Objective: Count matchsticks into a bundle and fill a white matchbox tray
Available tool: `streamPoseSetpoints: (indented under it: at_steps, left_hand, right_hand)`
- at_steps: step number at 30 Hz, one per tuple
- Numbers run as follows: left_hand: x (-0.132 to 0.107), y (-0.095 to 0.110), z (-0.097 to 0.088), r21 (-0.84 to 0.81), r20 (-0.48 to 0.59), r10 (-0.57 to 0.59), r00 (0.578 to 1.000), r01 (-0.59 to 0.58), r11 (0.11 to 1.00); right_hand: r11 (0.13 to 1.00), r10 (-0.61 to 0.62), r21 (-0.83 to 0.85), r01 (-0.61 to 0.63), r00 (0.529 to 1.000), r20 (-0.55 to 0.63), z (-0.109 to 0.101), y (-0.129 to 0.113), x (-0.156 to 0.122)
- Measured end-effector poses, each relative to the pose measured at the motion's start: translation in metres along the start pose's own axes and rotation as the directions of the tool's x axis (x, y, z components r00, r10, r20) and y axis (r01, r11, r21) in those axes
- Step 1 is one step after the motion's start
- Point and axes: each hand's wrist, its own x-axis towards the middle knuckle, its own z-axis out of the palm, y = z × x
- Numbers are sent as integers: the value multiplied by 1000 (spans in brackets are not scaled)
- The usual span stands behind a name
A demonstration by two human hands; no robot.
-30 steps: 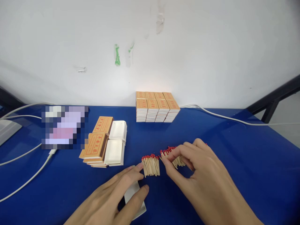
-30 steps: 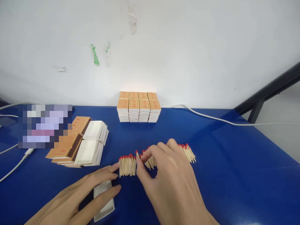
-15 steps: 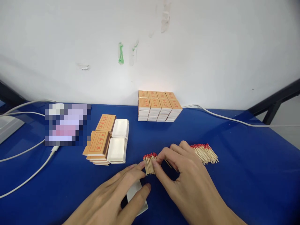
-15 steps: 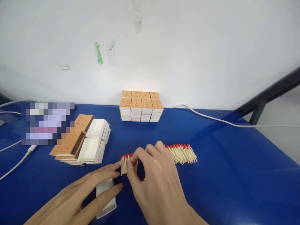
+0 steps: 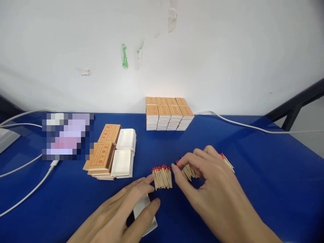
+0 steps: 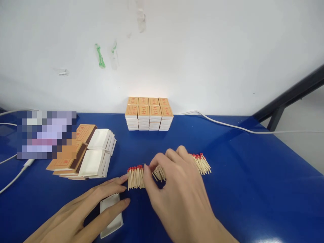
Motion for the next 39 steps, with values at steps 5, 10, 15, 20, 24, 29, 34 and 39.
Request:
streamPoseSetpoints:
  at_steps: [5, 10, 15, 20, 24, 29, 34, 39]
  left_hand:
    - [-4, -2, 3, 19, 21, 36, 999, -37, 999]
    - [-4, -2, 4, 9, 2, -4, 1000, 4, 1000]
    - [-2, 1, 0, -6, 53, -59, 997, 60, 998]
    - [3, 4, -8, -15, 60, -49, 997, 50, 999]
    - [5, 4, -10, -14, 91, -54, 994, 55, 998]
    - [1, 0, -1, -12, 34, -38, 999, 38, 999]
    - [-2, -1, 1, 6, 34, -14, 999, 14, 1000]
    - [-3, -1, 4, 42, -30, 15, 999, -13, 999]
  right_hand:
    - [985, -86, -152, 81, 996, -28, -5, 12, -3]
    - [936, -211, -289, 202, 977, -2, -4, 12, -7]
    - [906, -233, -375, 199, 971, -48, -5, 10, -7]
    - [883, -267, -407, 234, 964, -23, -4, 8, -10]
    - [856, -297, -448, 258, 955, -16, -3, 7, -13]
    - [841, -311, -470, 267, 950, -18, -3, 8, -17]
    - [864, -303, -429, 263, 953, -26, -2, 9, -20]
    - [862, -295, -443, 246, 954, -44, -3, 7, -16]
